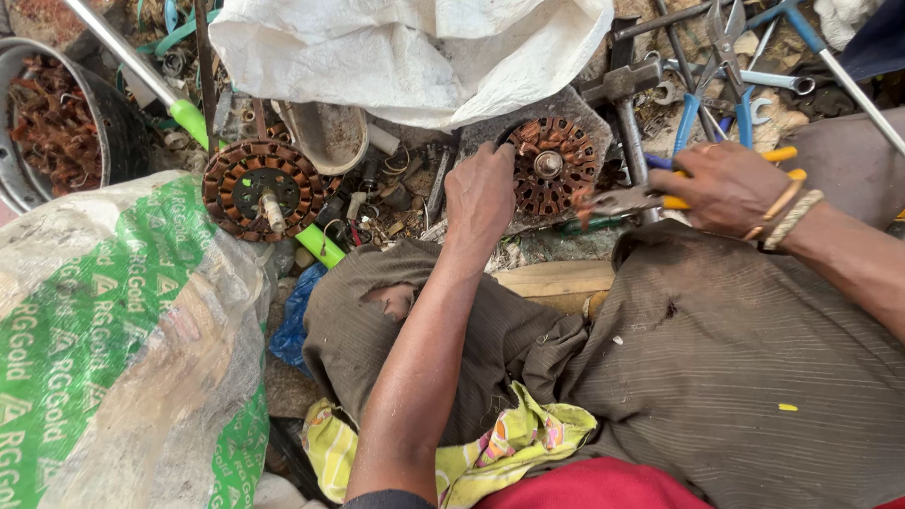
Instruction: The person uses an angle grinder to cut a copper motor component, then uses pliers to pull and remove copper windings from the stator. The person works while sitting on the ground in a cluttered workshop.
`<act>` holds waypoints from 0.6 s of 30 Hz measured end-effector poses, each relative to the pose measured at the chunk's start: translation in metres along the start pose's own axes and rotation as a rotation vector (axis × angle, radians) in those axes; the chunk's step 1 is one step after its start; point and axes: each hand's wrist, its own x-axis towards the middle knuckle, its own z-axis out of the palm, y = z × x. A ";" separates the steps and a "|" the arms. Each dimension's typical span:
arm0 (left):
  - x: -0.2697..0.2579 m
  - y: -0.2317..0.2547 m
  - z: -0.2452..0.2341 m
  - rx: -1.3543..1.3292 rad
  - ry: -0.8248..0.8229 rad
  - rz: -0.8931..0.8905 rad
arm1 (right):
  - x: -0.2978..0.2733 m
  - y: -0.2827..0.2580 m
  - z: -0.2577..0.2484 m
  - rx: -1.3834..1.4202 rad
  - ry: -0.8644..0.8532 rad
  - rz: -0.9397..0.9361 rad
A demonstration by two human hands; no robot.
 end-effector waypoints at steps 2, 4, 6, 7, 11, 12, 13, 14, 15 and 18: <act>0.001 -0.001 -0.002 -0.010 -0.064 -0.031 | -0.012 -0.002 -0.009 0.180 -0.118 0.165; 0.004 0.001 -0.011 -0.065 -0.161 -0.104 | -0.019 -0.005 -0.026 0.305 -0.168 0.266; -0.003 0.011 -0.024 -0.425 0.093 -0.150 | -0.028 -0.014 -0.042 0.401 -0.170 0.293; -0.013 0.016 -0.032 -0.600 0.217 -0.171 | -0.031 -0.024 -0.050 0.439 -0.063 0.264; -0.050 0.049 -0.058 -1.041 0.184 0.052 | -0.031 -0.074 -0.092 0.680 0.178 0.157; -0.058 0.057 -0.061 -0.949 0.304 0.065 | -0.026 -0.086 -0.107 0.757 0.193 0.122; -0.062 0.062 -0.061 -0.847 0.431 0.070 | -0.019 -0.096 -0.124 0.737 0.045 0.185; -0.057 0.058 -0.060 -0.822 0.483 0.017 | -0.013 -0.107 -0.138 0.710 -0.099 0.251; -0.054 0.051 -0.059 -0.801 0.523 -0.042 | -0.011 -0.118 -0.149 0.682 -0.249 0.326; -0.028 -0.012 -0.072 -0.584 0.799 -0.086 | -0.009 -0.125 -0.160 0.966 -0.308 0.256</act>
